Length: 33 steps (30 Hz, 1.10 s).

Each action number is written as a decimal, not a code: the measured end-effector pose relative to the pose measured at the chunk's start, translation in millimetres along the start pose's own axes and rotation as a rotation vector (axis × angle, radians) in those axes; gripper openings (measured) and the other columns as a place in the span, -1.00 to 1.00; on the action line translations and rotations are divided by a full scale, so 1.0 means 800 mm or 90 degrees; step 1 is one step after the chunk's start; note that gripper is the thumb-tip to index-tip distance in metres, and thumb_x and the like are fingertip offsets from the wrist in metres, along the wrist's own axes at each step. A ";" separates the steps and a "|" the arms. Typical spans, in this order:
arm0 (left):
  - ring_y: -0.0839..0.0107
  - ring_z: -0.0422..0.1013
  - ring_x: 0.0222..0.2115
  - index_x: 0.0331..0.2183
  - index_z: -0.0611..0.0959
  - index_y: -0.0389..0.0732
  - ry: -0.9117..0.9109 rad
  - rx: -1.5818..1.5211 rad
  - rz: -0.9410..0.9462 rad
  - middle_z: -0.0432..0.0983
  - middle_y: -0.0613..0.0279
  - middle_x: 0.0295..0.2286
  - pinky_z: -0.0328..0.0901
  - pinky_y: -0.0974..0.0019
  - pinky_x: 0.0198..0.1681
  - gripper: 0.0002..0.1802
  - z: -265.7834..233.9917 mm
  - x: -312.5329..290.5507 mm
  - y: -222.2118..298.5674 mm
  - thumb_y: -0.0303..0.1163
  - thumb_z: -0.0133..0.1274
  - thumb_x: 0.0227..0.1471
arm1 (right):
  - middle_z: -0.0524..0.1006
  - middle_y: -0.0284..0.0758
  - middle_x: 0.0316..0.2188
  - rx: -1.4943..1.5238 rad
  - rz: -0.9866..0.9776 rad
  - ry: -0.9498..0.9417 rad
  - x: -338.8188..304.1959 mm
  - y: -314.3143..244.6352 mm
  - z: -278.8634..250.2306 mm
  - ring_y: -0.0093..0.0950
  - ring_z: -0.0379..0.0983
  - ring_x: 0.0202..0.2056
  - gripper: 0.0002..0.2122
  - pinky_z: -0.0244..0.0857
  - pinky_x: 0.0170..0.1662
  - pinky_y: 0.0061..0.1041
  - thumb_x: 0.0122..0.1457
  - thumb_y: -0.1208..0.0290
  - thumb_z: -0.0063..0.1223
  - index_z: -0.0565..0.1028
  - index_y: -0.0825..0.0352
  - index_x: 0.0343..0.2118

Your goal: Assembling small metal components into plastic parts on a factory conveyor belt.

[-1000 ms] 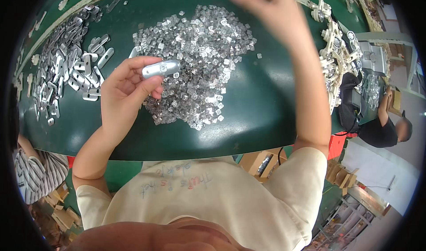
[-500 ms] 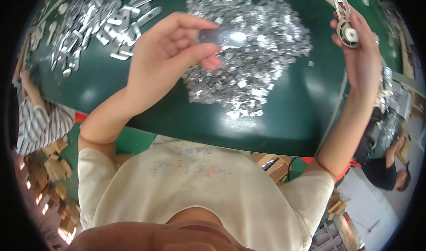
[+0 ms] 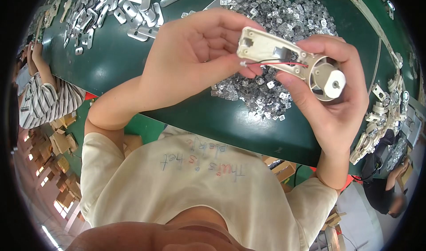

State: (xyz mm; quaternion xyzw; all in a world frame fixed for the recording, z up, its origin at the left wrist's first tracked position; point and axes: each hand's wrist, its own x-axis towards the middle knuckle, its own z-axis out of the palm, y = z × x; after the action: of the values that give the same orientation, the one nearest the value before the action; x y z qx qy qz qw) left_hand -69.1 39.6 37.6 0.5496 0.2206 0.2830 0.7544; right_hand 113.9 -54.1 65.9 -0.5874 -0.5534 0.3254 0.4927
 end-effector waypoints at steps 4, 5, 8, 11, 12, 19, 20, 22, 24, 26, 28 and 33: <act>0.51 0.49 -0.40 -0.27 0.49 -0.37 0.010 0.031 -0.004 0.53 0.17 -0.46 0.39 0.49 -0.34 -0.72 0.001 -0.001 0.002 -0.63 0.06 -0.15 | 0.39 -0.31 -0.25 -0.023 -0.009 -0.019 0.000 0.002 0.004 -0.60 0.33 -0.27 -0.66 0.19 -0.20 -0.69 -0.15 0.70 0.18 0.39 0.43 -0.25; 0.51 0.49 -0.41 -0.28 0.50 -0.36 0.007 0.039 0.003 0.54 0.17 -0.46 0.39 0.49 -0.34 -0.72 0.001 -0.002 0.000 -0.62 0.07 -0.16 | 0.39 -0.31 -0.25 -0.022 -0.009 -0.021 0.000 0.003 0.003 -0.60 0.33 -0.27 -0.66 0.19 -0.20 -0.69 -0.15 0.70 0.18 0.39 0.43 -0.25; 0.51 0.49 -0.42 -0.29 0.51 -0.34 0.008 0.047 0.006 0.54 0.17 -0.45 0.39 0.47 -0.34 -0.73 0.002 -0.002 -0.002 -0.60 0.08 -0.17 | 0.38 -0.31 -0.24 -0.038 -0.015 -0.026 -0.001 0.002 0.002 -0.61 0.33 -0.26 -0.66 0.19 -0.19 -0.70 -0.14 0.70 0.18 0.39 0.43 -0.24; 0.52 0.49 -0.44 -0.30 0.51 -0.34 0.016 0.059 0.014 0.54 0.19 -0.47 0.39 0.47 -0.35 -0.73 0.003 -0.001 -0.003 -0.58 0.10 -0.17 | 0.32 -0.24 -0.17 -0.051 0.081 -0.026 -0.004 -0.001 0.002 -0.53 0.27 -0.15 -0.65 0.12 -0.09 -0.62 -0.11 0.65 0.16 0.35 0.40 -0.20; 0.52 0.48 -0.45 -0.30 0.52 -0.34 0.022 0.072 0.026 0.54 0.21 -0.49 0.40 0.47 -0.34 -0.73 0.003 -0.002 -0.003 -0.57 0.10 -0.17 | 0.32 -0.24 -0.16 -0.056 0.053 -0.033 -0.004 0.001 0.001 -0.53 0.27 -0.15 -0.65 0.13 -0.09 -0.62 -0.10 0.64 0.16 0.35 0.40 -0.20; 0.58 0.42 -0.57 -0.38 0.52 -0.31 0.062 0.020 -0.021 0.48 0.30 -0.60 0.34 0.50 -0.49 -0.82 0.010 -0.002 -0.010 -0.54 0.10 -0.15 | 0.29 -0.23 -0.12 -0.109 -0.037 -0.062 -0.010 0.011 0.006 -0.56 0.28 -0.17 -0.66 0.17 -0.16 -0.65 -0.08 0.60 0.17 0.34 0.39 -0.20; 0.57 0.41 -0.58 -0.39 0.52 -0.30 0.081 0.046 0.003 0.48 0.28 -0.60 0.32 0.51 -0.51 -0.83 0.011 -0.001 -0.013 -0.53 0.10 -0.14 | 0.34 -0.27 -0.17 -0.079 -0.040 -0.070 -0.009 0.013 0.006 -0.60 0.29 -0.21 -0.66 0.18 -0.18 -0.69 -0.06 0.60 0.16 0.34 0.39 -0.19; 0.57 0.40 -0.60 -0.40 0.52 -0.29 0.099 0.070 0.026 0.47 0.26 -0.61 0.30 0.51 -0.54 -0.85 0.012 -0.002 -0.018 -0.52 0.09 -0.14 | 0.38 -0.32 -0.24 -0.005 0.067 -0.039 -0.008 0.003 0.017 -0.64 0.31 -0.28 -0.67 0.19 -0.24 -0.72 -0.08 0.62 0.18 0.36 0.40 -0.22; 0.53 0.41 -0.60 -0.40 0.51 -0.28 0.108 0.125 0.057 0.46 0.24 -0.61 0.31 0.50 -0.54 -0.85 0.011 -0.004 -0.020 -0.49 0.09 -0.13 | 0.44 -0.41 -0.36 0.047 0.177 -0.010 -0.010 0.000 0.023 -0.71 0.32 -0.38 -0.70 0.20 -0.32 -0.77 -0.08 0.65 0.18 0.38 0.41 -0.25; 0.50 0.41 -0.60 -0.41 0.50 -0.27 0.137 0.171 0.109 0.44 0.23 -0.59 0.31 0.47 -0.53 -0.84 0.011 -0.002 -0.027 -0.49 0.10 -0.14 | 0.44 -0.41 -0.36 0.015 0.159 0.009 -0.011 0.001 0.026 -0.71 0.32 -0.38 -0.70 0.21 -0.32 -0.77 -0.08 0.66 0.18 0.38 0.41 -0.25; 0.38 0.36 -0.57 -0.42 0.46 -0.25 0.160 0.315 0.214 0.36 0.20 -0.54 0.29 0.38 -0.50 -0.81 0.008 0.004 -0.030 -0.51 0.11 -0.17 | 0.43 -0.35 -0.33 0.012 0.108 0.038 -0.013 0.011 0.027 -0.68 0.34 -0.36 -0.70 0.23 -0.29 -0.74 -0.09 0.70 0.16 0.37 0.42 -0.25; 0.20 0.31 -0.57 -0.40 0.37 -0.28 0.129 0.385 0.345 0.28 0.13 -0.52 0.24 0.27 -0.50 -0.76 0.012 0.001 -0.025 -0.61 0.02 -0.23 | 0.39 -0.17 -0.27 -0.068 -0.115 0.020 -0.012 0.020 0.026 -0.50 0.34 -0.26 -0.71 0.26 -0.21 -0.61 -0.10 0.72 0.14 0.34 0.46 -0.29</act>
State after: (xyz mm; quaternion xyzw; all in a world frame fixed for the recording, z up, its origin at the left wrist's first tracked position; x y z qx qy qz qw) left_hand -59.0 28.7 21.6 0.7537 0.2147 0.4465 0.4318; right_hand 98.4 -57.1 43.4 -0.5659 -0.6128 0.2401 0.4966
